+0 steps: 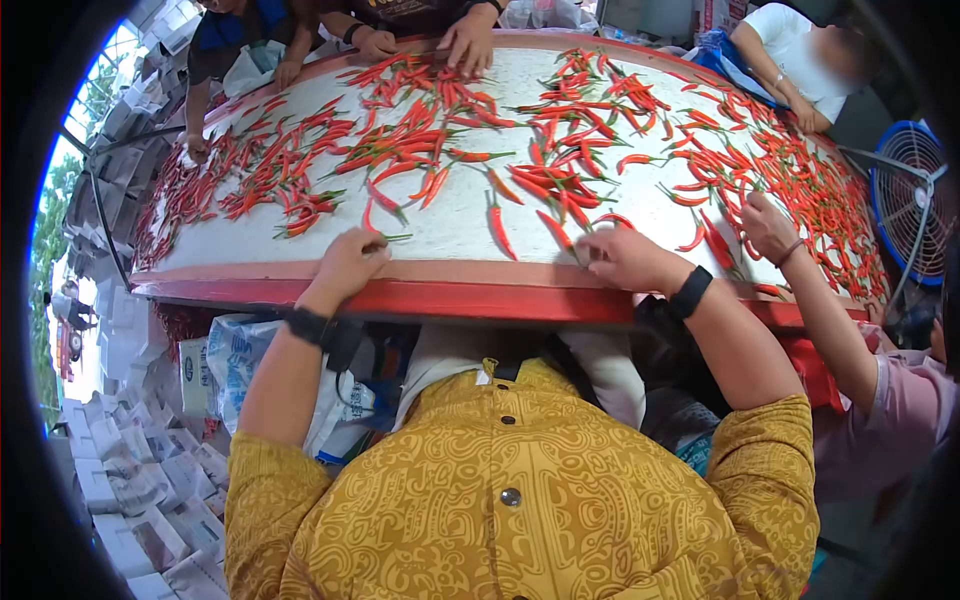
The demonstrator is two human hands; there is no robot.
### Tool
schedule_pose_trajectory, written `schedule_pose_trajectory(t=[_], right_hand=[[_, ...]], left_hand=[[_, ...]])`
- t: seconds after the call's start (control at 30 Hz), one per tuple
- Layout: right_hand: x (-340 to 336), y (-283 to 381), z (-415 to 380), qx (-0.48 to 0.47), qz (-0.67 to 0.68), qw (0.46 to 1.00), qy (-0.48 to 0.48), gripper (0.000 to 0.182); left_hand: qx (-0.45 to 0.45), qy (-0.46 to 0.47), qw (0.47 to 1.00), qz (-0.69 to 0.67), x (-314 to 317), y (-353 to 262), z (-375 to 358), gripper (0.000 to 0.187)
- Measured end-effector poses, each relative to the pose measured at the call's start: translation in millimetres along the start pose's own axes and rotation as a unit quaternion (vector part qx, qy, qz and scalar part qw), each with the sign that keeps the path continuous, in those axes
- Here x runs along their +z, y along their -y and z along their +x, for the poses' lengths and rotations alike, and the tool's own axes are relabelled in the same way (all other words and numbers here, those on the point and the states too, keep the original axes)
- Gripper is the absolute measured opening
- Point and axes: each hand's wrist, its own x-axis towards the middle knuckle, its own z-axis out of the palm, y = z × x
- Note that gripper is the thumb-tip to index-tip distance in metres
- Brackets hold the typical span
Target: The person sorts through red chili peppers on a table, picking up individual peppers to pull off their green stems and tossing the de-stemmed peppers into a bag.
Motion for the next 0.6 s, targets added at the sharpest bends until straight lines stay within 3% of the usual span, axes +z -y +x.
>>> schedule_pose_trajectory(t=[0.03,0.07,0.1,0.17,0.2,0.23,0.3,0.37,0.43,0.47,0.5,0.57,0.6], right_hand=[[0,-20,0,-0.091,-0.110,0.980,-0.139,0.029],[-2,-33,-4,-0.179,-0.217,0.921,-0.271,0.030],[-7,-38,-12,-0.175,-0.219,0.920,-0.273,0.030],[-18,-49,-26,-0.110,-0.111,0.955,-0.253,0.031],[-30,-34,-41,-0.018,-0.063,0.982,-0.177,0.029],[-39,-31,-51,0.053,-0.028,0.993,-0.102,0.026],[-38,-57,-63,0.060,-0.053,0.996,-0.033,0.026],[-41,-68,-73,0.109,-0.083,0.990,0.011,0.027],[-40,-88,-76,0.106,-0.099,0.987,-0.068,0.027],[-42,-108,-75,0.010,-0.130,0.979,-0.157,0.029],[-43,-113,-77,-0.002,-0.169,0.957,-0.236,0.034],[-51,-124,-83,-0.006,-0.138,0.958,-0.253,0.039],[-56,-123,-86,-0.014,-0.120,0.957,-0.263,0.032]], left_hand=[[0.027,-0.062,0.997,0.026,9,3,19,0.026],[0.054,-0.124,0.990,0.051,18,2,32,0.028],[0.058,-0.125,0.989,0.050,24,-6,42,0.028],[0.136,-0.271,0.944,0.132,39,-23,60,0.030],[0.179,-0.310,0.923,0.144,41,-39,66,0.031],[0.182,-0.311,0.922,0.143,42,-59,67,0.031],[0.037,-0.102,0.992,-0.068,50,-100,58,0.029],[0.121,0.109,0.983,-0.089,64,-132,46,0.026],[0.138,0.223,0.964,-0.032,75,-165,33,0.027],[0.120,0.231,0.966,-0.005,84,-168,39,0.032],[0.121,0.231,0.965,-0.005,93,-169,44,0.032],[0.202,0.045,0.977,0.046,106,-169,52,0.037],[0.203,-0.040,0.975,0.077,110,-175,51,0.041]])
